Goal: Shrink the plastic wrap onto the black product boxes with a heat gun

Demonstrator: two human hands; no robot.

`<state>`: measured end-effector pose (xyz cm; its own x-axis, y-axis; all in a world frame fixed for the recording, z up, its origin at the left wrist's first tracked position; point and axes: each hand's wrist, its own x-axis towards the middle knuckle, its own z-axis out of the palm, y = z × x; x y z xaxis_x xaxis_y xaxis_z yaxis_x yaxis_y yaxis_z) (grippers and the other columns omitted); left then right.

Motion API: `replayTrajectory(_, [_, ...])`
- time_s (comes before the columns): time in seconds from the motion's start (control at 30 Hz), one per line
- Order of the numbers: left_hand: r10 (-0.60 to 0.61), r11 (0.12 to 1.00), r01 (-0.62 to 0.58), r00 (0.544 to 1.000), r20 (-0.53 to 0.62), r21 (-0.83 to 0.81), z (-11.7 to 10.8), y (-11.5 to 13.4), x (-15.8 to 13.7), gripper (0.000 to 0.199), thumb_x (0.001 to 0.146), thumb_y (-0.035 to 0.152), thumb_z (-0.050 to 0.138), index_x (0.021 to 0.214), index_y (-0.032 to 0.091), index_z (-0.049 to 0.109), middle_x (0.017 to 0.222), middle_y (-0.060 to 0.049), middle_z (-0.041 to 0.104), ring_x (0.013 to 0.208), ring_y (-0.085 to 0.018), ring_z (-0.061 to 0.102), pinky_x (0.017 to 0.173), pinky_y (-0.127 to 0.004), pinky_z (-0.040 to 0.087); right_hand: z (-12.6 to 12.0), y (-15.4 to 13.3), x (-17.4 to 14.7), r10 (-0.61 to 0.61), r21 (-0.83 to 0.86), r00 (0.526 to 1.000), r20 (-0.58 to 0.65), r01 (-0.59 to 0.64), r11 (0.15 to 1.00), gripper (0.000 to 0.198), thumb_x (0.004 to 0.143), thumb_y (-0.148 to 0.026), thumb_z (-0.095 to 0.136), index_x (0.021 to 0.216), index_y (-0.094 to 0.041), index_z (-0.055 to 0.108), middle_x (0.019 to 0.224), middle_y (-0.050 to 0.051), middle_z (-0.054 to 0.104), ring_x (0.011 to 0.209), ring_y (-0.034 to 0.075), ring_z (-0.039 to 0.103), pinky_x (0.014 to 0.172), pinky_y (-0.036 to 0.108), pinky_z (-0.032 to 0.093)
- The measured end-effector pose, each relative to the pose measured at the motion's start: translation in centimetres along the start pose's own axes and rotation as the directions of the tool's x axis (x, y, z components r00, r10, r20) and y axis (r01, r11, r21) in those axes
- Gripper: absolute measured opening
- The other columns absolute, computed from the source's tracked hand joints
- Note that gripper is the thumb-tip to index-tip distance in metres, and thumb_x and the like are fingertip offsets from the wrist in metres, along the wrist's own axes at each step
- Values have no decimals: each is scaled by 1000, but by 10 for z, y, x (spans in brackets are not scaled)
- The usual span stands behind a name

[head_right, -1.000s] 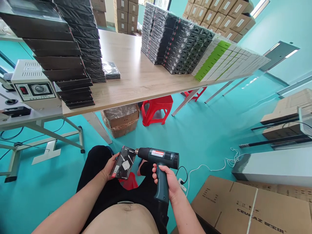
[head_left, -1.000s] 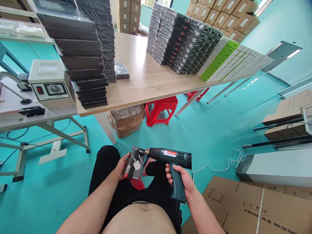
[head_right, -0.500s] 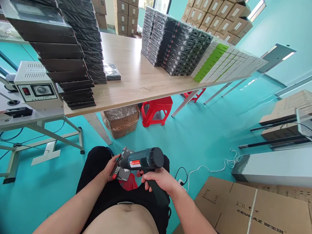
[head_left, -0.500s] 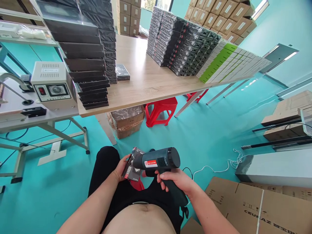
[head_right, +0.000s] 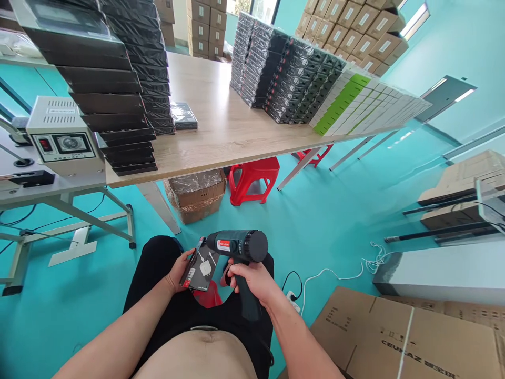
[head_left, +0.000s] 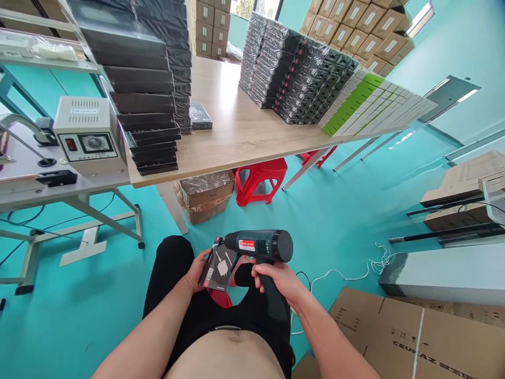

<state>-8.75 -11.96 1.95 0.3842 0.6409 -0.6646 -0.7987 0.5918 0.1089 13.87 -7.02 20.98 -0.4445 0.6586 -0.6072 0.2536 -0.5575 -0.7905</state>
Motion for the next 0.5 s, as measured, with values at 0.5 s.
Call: replayTrajectory(0.5, [56, 998, -56, 998, 28, -14, -6, 0, 3, 45, 78, 50, 60, 98, 9, 65, 85, -15, 72, 83, -33, 69, 76, -44, 54, 9, 10, 17, -34, 137, 999, -25, 37, 990, 27, 72, -29, 64, 93, -12, 65, 75, 6, 66, 58, 15, 61, 48, 25, 47])
